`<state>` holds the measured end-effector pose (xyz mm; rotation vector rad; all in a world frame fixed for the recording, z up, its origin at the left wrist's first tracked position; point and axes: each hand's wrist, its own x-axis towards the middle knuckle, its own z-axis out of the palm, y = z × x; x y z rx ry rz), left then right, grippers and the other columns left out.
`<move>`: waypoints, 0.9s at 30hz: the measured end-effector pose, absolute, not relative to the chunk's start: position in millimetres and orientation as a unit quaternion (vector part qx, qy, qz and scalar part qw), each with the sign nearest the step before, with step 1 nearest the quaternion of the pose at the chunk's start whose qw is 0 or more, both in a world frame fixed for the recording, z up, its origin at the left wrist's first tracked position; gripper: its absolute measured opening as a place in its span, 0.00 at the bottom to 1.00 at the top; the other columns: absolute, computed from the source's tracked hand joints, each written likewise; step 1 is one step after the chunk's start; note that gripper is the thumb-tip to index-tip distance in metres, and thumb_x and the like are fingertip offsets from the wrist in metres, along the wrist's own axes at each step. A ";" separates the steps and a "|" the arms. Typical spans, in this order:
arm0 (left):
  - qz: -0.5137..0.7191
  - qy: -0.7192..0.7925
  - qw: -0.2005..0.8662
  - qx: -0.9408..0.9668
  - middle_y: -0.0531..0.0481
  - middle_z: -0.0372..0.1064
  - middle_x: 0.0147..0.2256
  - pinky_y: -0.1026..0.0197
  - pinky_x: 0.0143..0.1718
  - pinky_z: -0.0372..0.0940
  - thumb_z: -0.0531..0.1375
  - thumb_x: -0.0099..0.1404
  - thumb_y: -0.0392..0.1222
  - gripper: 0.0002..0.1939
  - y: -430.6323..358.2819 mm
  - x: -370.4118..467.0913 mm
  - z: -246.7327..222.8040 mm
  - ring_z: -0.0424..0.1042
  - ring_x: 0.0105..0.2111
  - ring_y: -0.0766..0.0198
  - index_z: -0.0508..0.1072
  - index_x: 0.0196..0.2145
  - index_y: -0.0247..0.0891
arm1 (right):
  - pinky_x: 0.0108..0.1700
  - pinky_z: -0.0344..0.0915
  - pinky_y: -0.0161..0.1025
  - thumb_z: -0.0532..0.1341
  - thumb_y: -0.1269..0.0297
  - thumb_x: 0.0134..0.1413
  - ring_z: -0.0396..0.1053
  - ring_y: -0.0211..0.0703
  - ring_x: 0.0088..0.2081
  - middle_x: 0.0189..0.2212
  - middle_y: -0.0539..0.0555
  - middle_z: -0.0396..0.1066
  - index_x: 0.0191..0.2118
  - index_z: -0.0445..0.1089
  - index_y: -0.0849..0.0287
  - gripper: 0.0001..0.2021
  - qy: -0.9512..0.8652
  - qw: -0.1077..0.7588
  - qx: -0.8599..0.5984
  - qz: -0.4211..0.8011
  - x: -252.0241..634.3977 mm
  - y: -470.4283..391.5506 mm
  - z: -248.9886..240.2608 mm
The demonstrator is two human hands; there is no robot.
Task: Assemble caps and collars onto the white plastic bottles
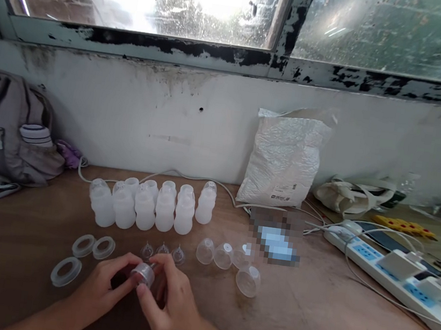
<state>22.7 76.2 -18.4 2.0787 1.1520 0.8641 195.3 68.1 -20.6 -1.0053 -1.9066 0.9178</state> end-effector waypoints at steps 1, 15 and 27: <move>0.330 0.434 0.301 0.782 0.51 0.68 0.31 0.66 0.33 0.62 0.51 0.61 0.42 0.08 75.5 22.8 -18.1 0.67 0.30 0.66 0.66 0.35 0.39 | 0.26 0.57 0.30 0.55 0.66 0.49 0.59 0.33 0.23 0.25 0.48 0.63 0.42 0.57 0.56 0.13 -0.769 0.384 -0.390 0.331 195.7 66.1 -21.6; 0.375 0.447 0.171 0.794 0.50 0.69 0.28 0.66 0.30 0.61 0.52 0.56 0.36 0.09 56.1 37.7 -14.7 0.67 0.27 0.66 0.67 0.36 0.37 | 0.33 0.59 0.33 0.51 0.73 0.46 0.65 0.40 0.32 0.33 0.54 0.67 0.41 0.58 0.59 0.13 -0.823 0.373 -0.413 0.115 191.1 53.5 -28.5; 0.399 0.452 0.214 0.769 0.49 0.71 0.30 0.67 0.29 0.62 0.51 0.58 0.40 0.12 40.0 58.0 -18.1 0.69 0.26 0.66 0.69 0.38 0.36 | 0.33 0.58 0.32 0.51 0.74 0.44 0.64 0.38 0.30 0.31 0.52 0.68 0.37 0.62 0.58 0.12 -0.792 0.409 -0.445 0.094 206.0 38.6 -26.3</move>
